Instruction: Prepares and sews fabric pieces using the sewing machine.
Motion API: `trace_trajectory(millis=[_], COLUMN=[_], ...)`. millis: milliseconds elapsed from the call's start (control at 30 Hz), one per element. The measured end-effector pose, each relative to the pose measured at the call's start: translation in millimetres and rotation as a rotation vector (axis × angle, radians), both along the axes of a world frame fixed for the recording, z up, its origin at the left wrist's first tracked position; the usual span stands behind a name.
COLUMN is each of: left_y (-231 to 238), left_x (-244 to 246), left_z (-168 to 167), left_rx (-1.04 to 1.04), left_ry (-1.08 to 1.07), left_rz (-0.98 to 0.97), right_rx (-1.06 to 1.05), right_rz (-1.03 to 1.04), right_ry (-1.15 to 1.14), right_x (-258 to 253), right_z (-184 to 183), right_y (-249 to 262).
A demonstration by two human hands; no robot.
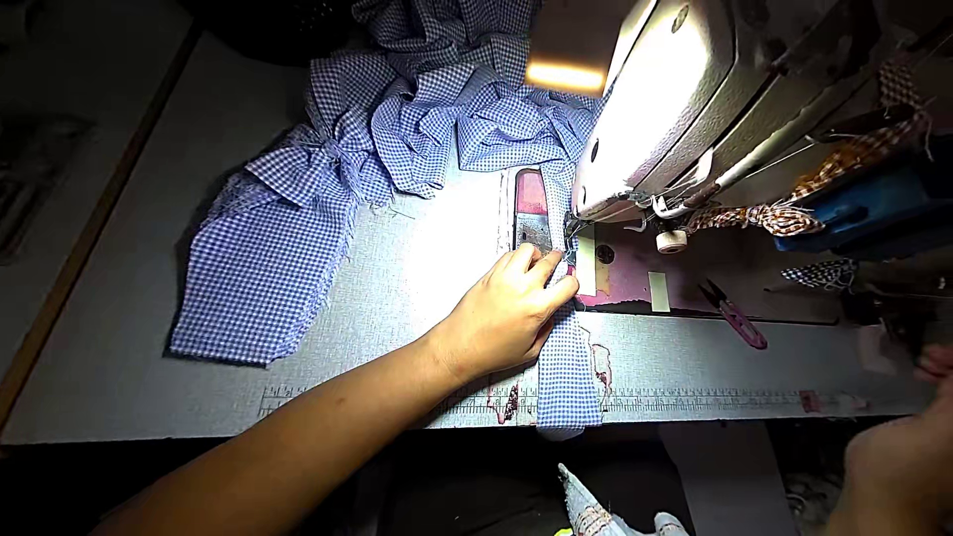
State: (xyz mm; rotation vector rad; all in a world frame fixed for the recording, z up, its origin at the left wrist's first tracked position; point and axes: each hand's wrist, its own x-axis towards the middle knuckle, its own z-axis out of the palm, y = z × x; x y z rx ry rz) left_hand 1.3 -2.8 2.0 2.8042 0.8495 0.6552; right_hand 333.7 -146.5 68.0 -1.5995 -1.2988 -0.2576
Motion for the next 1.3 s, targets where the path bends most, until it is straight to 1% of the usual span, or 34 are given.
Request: trace_trajectory(millis=[67,200,333,467,533,633,700,800,867,967,1033,1133,1200,1233,1300], left_y=[-1,-1,-1,-1,-1,0,2,5,6,8,8,8,8,7,1], left_x=[0,1,1,0,0,-1,-2,-3,-4,-4,-4,-5,-5,-4,-5], left_z=[0,0,0,-2,-2,-3,-4,-4,-4,-4,-4,-5,-6,-5,4], left_rx=[-0.006,0.011,0.02,0.022,0.016,0.005,-0.008,-0.021,-0.036,-0.068,-0.093,-0.109,-0.131,-0.172,-0.322], left_ry=[0.003,0.006,0.017,0.008,0.005,-0.027,-0.043,-0.057,-0.067,-0.144,-0.199,-0.266,-0.323,-0.367,-0.468], left_rz=[0.011,0.015,0.023,0.023,0.021,0.017,0.013,0.005,-0.006,-0.002,0.004,0.01,0.017,0.026,0.04], right_rx=[-0.013,-0.089,-0.148,-0.209,-0.233,-0.264,-0.271,-0.277,-0.272,-0.226,-0.223,-0.269,-0.263,-0.254,-0.248], right_rz=[0.071,0.278,0.417,0.494,0.517,0.54,0.565,0.579,0.56,0.52,0.538,0.615,0.62,0.597,0.579], right_ry=[0.011,-0.042,0.074,0.177,0.187,0.132,0.088,0.087,0.121,0.24,0.323,0.428,0.414,0.386,0.388], right_x=[-15,-39,-66,-83,-93,-112,-125,-135,-135,-129,-131,-150,-164,-170,-177], right_z=[-10,-38,-60,-74,-76,-74,-71,-64,-56,-49,-45,-48,-54,-56,-56], right_y=[-5,-12,-13,-16,-16,-9,0,19,35,53,55,50,50,52,56])
